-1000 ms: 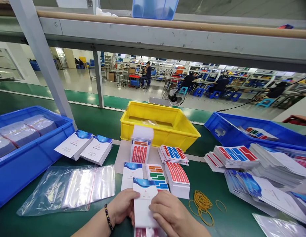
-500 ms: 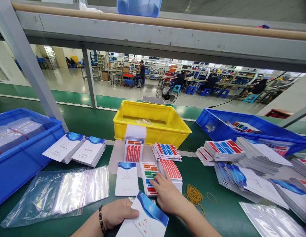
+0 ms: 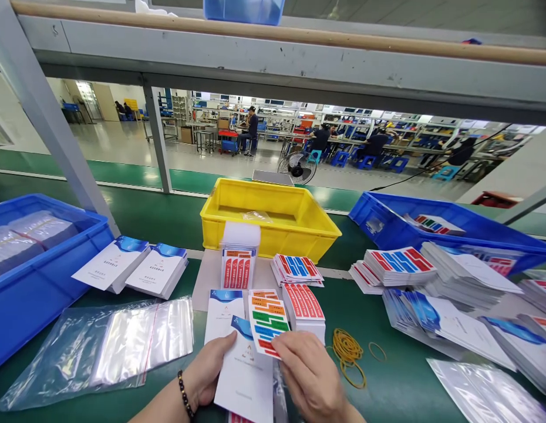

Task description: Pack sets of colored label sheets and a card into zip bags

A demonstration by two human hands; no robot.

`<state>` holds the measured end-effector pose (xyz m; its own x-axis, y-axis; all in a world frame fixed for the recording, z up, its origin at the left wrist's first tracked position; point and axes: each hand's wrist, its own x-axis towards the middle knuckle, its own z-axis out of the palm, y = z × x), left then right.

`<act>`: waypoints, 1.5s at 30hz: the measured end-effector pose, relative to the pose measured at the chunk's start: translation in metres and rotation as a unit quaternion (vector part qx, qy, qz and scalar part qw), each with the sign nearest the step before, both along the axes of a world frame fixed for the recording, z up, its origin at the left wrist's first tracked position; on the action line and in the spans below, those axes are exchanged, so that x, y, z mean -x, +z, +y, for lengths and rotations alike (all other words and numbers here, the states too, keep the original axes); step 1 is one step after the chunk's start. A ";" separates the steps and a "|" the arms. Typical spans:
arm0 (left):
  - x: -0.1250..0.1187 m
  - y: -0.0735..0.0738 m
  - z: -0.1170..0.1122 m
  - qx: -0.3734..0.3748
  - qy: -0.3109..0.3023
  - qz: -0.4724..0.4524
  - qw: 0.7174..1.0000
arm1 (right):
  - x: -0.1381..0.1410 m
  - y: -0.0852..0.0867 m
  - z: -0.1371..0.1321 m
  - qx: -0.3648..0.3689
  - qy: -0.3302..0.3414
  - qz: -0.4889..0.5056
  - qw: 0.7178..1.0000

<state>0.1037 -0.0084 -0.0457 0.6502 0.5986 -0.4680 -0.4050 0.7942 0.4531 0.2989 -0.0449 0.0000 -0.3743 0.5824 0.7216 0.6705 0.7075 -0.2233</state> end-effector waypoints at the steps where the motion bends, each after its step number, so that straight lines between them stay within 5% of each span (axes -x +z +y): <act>1: 0.000 0.000 0.000 -0.007 -0.008 0.005 1.000 | 0.000 0.001 -0.001 -0.009 -0.016 0.013 1.000; 6: 0.004 -0.001 -0.002 -0.029 -0.064 0.043 0.997 | -0.030 0.012 0.005 -0.085 -0.188 0.171 0.963; 10: 0.004 0.001 -0.001 -0.023 -0.050 0.054 0.997 | -0.055 0.026 0.012 -0.219 -0.338 0.355 0.844; 12: 0.002 0.002 -0.001 -0.017 -0.035 0.050 0.998 | -0.061 0.030 0.014 -0.259 -0.352 0.445 0.781; 14: 0.001 0.004 -0.001 0.000 -0.024 0.054 0.998 | -0.061 0.029 0.015 -0.244 -0.332 0.504 0.759; 16: 0.000 0.005 -0.002 0.020 -0.017 0.053 0.998 | -0.052 0.026 0.011 -0.173 -0.305 0.491 0.797; 20: -0.002 0.005 -0.002 0.039 0.012 0.013 0.999 | -0.015 0.017 -0.001 -0.034 -0.100 0.211 0.972; 22: -0.003 0.007 -0.002 0.038 0.023 -0.014 0.999 | 0.007 0.011 -0.004 -0.021 0.019 0.063 0.998; 25: -0.004 0.014 -0.001 0.035 0.037 -0.016 0.999 | 0.031 -0.002 -0.004 -0.041 0.085 -0.048 0.994; 29: -0.004 0.020 0.000 0.046 0.031 -0.001 0.998 | 0.049 -0.020 -0.005 -0.054 0.083 -0.090 0.991; 34: -0.003 0.010 -0.001 -0.018 0.049 0.016 0.999 | 0.035 -0.021 -0.002 0.033 0.100 -0.087 0.991; 36: -0.003 0.010 -0.001 -0.017 0.047 0.055 0.997 | 0.012 -0.019 0.008 0.091 0.044 -0.051 0.994; 39: -0.004 0.019 -0.002 0.018 0.027 0.105 0.994 | -0.030 -0.023 0.030 0.087 -0.162 -0.036 0.982; 42: -0.006 0.028 -0.003 0.032 0.025 0.125 0.991 | -0.056 -0.033 0.050 0.095 -0.334 -0.114 0.931; 45: -0.008 0.031 -0.003 0.033 0.027 0.135 0.990 | -0.057 -0.040 0.058 0.142 -0.407 -0.200 0.880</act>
